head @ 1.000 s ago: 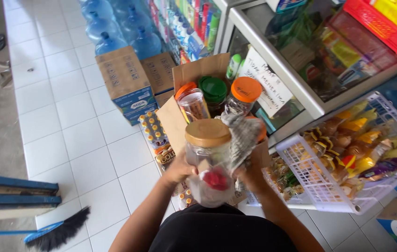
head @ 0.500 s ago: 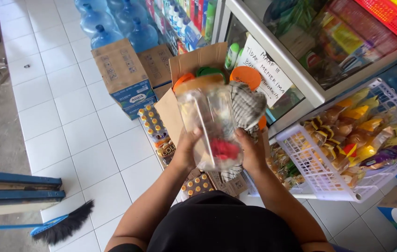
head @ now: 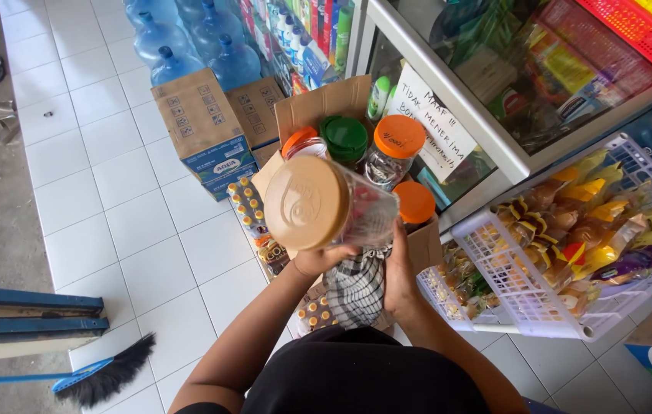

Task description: Wiping down plastic food jars with a cloth and organizing them in a grocery store.

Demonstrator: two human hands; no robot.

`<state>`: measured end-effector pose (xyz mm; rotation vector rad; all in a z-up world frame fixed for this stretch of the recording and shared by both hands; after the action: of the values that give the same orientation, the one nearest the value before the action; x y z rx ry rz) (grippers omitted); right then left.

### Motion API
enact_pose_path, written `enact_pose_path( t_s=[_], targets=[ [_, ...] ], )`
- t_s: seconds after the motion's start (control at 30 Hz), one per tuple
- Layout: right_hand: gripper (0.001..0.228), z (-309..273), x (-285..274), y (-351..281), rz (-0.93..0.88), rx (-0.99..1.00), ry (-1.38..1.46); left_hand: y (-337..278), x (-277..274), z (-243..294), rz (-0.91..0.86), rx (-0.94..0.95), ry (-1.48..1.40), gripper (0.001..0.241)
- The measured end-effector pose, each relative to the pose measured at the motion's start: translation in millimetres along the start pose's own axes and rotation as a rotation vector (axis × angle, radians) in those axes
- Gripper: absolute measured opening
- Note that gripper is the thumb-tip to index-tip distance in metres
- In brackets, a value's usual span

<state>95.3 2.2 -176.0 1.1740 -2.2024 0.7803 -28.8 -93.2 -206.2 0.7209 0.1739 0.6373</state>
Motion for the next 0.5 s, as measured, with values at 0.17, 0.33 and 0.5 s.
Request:
enact_pose_path(
  t_s=[0.17, 0.33, 0.5],
  targets=[
    [0.067, 5.6, -63.6, -4.1, 0.194, 0.124, -0.311, 40.8, 16.2, 14.2, -0.215, 0.247, 0.739, 0.073],
    [0.056, -18.9, -134.1, -59.5, 0.235, 0.295, -0.726, 115.6, 24.6, -9.5, -0.087, 0.017, 0.268, 0.061],
    [0.051, -65.9, -213.1, -96.5, 0.322, -0.150, -0.746, 261.2, 79.5, -42.8, 0.070, -0.028, -0.473, 0.085]
  ],
)
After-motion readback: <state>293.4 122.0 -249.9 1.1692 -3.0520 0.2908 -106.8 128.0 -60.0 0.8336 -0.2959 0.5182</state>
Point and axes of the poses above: each hand's wrist, its own y-axis towards the middle knuckle, its own x-axis out of the palm, z = x × y, the point moved 4 cm from there along y, towards the middle knuckle, and after that the axes turned 11 degrees about -y, right-handed, at the moved point
